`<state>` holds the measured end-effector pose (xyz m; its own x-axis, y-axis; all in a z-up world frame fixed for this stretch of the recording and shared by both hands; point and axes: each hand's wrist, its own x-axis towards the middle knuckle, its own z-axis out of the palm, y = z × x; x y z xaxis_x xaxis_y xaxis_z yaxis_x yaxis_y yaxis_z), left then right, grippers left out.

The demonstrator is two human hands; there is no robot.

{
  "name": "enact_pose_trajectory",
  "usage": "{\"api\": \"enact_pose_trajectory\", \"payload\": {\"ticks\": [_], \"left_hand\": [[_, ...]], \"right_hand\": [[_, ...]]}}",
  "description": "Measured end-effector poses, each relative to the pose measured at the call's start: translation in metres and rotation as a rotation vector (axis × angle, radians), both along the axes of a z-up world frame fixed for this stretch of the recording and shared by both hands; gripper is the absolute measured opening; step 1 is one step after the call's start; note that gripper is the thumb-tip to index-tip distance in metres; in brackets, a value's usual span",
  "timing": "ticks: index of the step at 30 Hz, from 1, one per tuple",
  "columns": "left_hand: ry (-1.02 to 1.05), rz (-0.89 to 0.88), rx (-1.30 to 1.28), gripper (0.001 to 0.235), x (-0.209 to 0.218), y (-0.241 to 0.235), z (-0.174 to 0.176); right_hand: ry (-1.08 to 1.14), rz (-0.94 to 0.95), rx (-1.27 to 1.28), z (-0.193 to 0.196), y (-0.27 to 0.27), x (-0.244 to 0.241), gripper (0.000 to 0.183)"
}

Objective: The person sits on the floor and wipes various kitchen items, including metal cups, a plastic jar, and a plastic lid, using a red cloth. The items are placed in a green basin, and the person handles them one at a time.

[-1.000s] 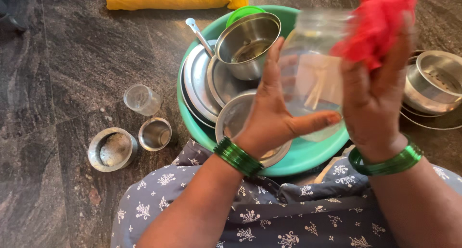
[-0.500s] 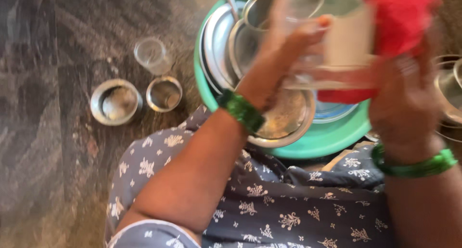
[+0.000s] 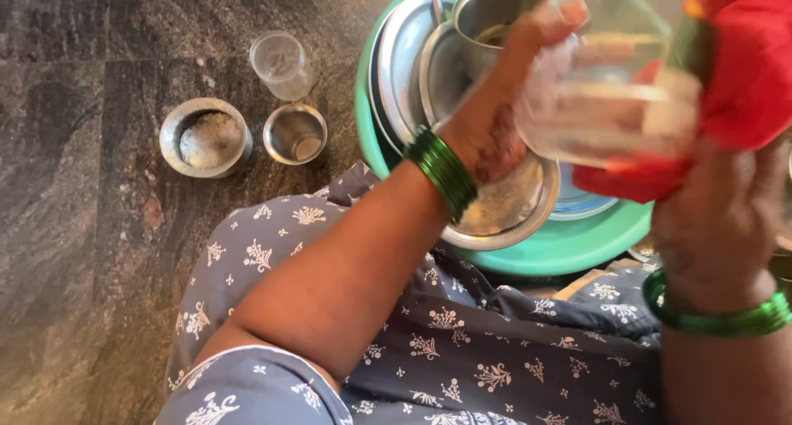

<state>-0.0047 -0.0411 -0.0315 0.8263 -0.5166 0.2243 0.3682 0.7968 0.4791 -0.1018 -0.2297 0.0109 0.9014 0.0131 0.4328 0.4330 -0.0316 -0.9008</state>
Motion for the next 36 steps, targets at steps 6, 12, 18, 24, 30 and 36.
{"api": "enact_pose_trajectory", "payload": {"ticks": [6,12,18,24,30,36], "left_hand": [[-0.235,0.079,0.191,0.091,-0.007,-0.007,0.004],[-0.552,0.571,0.661,0.077,-0.017,-0.009,0.007],[-0.166,0.352,0.499,0.095,-0.025,-0.012,0.027],[-0.044,0.079,0.207,0.097,-0.03,0.002,0.042],[-0.006,0.132,0.213,0.092,-0.008,0.022,0.037],[-0.02,0.022,0.276,0.091,-0.02,-0.003,0.031]], "right_hand": [[0.127,-0.067,0.229,0.009,-0.003,0.01,0.031],[-0.349,-0.148,-0.532,0.004,-0.007,0.007,0.056],[-0.529,-0.117,-0.699,0.003,-0.011,0.011,0.062],[-0.3,-0.179,-0.602,0.005,-0.007,0.017,0.049],[-0.485,0.014,-0.582,0.0,0.008,0.011,0.05],[-0.094,0.056,-0.117,0.011,0.003,0.009,0.046]]}}
